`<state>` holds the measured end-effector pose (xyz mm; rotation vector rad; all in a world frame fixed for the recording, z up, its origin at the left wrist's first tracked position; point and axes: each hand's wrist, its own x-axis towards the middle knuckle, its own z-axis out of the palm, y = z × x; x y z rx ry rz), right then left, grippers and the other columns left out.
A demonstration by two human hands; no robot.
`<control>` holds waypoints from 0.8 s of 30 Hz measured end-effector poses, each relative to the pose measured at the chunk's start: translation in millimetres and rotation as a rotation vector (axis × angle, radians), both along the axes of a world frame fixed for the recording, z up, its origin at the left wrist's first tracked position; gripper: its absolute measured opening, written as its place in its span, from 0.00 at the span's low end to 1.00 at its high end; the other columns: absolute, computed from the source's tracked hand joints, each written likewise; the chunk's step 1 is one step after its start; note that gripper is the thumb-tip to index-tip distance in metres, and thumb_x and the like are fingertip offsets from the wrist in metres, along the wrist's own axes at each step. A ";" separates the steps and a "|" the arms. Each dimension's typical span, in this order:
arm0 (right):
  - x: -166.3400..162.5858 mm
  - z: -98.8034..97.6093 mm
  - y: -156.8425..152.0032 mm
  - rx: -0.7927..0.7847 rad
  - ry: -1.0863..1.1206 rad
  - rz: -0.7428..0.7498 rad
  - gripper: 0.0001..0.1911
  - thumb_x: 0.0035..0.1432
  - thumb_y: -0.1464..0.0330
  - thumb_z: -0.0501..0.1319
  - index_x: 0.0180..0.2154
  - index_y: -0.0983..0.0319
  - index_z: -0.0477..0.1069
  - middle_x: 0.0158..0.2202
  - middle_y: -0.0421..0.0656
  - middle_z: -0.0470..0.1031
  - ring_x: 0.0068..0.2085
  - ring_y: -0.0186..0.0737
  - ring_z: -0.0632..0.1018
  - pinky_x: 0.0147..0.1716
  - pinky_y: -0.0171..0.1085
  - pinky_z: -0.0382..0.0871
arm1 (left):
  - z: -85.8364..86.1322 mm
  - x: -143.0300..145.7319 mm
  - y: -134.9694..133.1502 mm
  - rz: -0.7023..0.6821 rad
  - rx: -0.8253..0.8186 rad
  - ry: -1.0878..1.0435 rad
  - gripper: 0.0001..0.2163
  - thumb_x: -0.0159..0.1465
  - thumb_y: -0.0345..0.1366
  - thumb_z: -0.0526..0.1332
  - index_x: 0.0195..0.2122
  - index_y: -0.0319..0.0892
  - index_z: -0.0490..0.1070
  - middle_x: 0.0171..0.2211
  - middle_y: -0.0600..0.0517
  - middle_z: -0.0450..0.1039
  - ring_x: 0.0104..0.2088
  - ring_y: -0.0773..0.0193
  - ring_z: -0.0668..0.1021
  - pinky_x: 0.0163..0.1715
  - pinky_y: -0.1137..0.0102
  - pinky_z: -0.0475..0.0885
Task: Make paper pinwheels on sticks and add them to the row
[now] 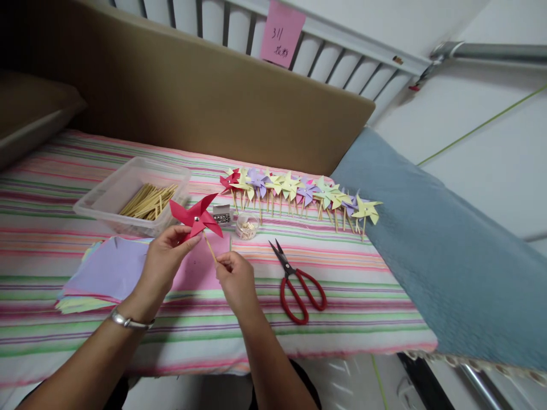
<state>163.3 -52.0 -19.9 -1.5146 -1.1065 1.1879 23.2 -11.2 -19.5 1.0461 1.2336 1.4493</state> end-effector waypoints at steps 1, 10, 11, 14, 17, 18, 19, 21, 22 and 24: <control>-3.0 -0.9 -1.1 -0.004 0.023 0.016 0.05 0.44 0.67 0.60 0.27 0.61 0.68 0.19 0.35 0.67 0.21 0.32 0.69 0.21 0.33 0.64 | 0.8 -0.2 -0.2 0.010 -0.012 -0.021 0.13 0.48 0.40 0.69 0.34 0.41 0.74 0.32 0.52 0.76 0.33 0.64 0.74 0.36 0.69 0.68; -21.0 -6.8 -8.4 0.045 0.087 0.135 0.04 0.45 0.69 0.59 0.27 0.60 0.65 0.20 0.35 0.66 0.21 0.31 0.68 0.21 0.32 0.63 | 5.3 -0.3 0.5 0.079 -0.081 -0.211 0.07 0.46 0.34 0.70 0.26 0.40 0.75 0.24 0.55 0.74 0.27 0.67 0.72 0.34 0.70 0.66; -21.4 -7.2 -8.9 0.049 0.083 0.142 0.03 0.45 0.69 0.59 0.27 0.60 0.65 0.20 0.35 0.66 0.21 0.31 0.68 0.21 0.32 0.63 | 5.7 -0.4 0.1 0.076 -0.083 -0.217 0.07 0.46 0.34 0.70 0.26 0.40 0.75 0.24 0.55 0.74 0.27 0.67 0.72 0.34 0.70 0.66; -21.3 -7.7 -9.7 0.054 0.071 0.150 0.04 0.46 0.68 0.59 0.27 0.60 0.65 0.20 0.35 0.66 0.22 0.32 0.68 0.22 0.32 0.63 | 7.4 -1.0 -1.1 0.073 -0.088 -0.220 0.07 0.47 0.34 0.69 0.26 0.40 0.75 0.25 0.55 0.74 0.28 0.68 0.72 0.35 0.70 0.65; -20.8 -7.6 -9.1 0.060 0.066 0.147 0.04 0.46 0.68 0.59 0.27 0.60 0.65 0.20 0.35 0.66 0.22 0.32 0.68 0.22 0.33 0.63 | 8.7 -0.9 -1.7 0.077 -0.084 -0.203 0.07 0.47 0.35 0.69 0.26 0.39 0.74 0.25 0.55 0.73 0.28 0.68 0.72 0.35 0.70 0.65; -20.7 -7.4 -8.8 0.060 0.067 0.141 0.04 0.46 0.68 0.59 0.27 0.60 0.65 0.20 0.35 0.65 0.21 0.32 0.68 0.22 0.33 0.63 | 8.8 -0.7 -1.7 0.076 -0.082 -0.194 0.07 0.48 0.35 0.68 0.26 0.39 0.74 0.24 0.55 0.73 0.28 0.68 0.71 0.34 0.70 0.65; -20.8 -7.3 -8.5 0.060 0.068 0.137 0.04 0.46 0.68 0.59 0.27 0.60 0.65 0.20 0.35 0.65 0.21 0.32 0.68 0.22 0.32 0.63 | 8.6 -0.5 -1.6 0.075 -0.079 -0.186 0.07 0.48 0.35 0.68 0.26 0.39 0.73 0.24 0.55 0.72 0.27 0.67 0.71 0.34 0.70 0.65; -21.1 -7.2 -8.1 0.058 0.067 0.126 0.03 0.46 0.68 0.59 0.27 0.60 0.65 0.19 0.35 0.65 0.21 0.32 0.68 0.21 0.32 0.63 | 7.2 0.0 -1.1 0.068 -0.078 -0.169 0.08 0.47 0.36 0.69 0.26 0.39 0.73 0.24 0.55 0.72 0.26 0.67 0.71 0.32 0.70 0.65; -21.4 -7.4 -8.0 0.057 0.064 0.122 0.03 0.45 0.68 0.59 0.27 0.60 0.65 0.19 0.35 0.65 0.21 0.32 0.68 0.21 0.32 0.63 | 6.2 0.1 -0.7 0.068 -0.074 -0.158 0.09 0.46 0.36 0.69 0.26 0.39 0.73 0.24 0.55 0.72 0.26 0.67 0.71 0.32 0.71 0.65; -21.8 -7.7 -8.2 0.059 0.058 0.116 0.04 0.46 0.68 0.59 0.27 0.60 0.65 0.19 0.35 0.66 0.21 0.32 0.68 0.21 0.32 0.63 | 3.5 -0.1 0.0 0.074 -0.063 -0.121 0.10 0.46 0.36 0.70 0.28 0.40 0.73 0.25 0.55 0.73 0.27 0.67 0.71 0.32 0.71 0.66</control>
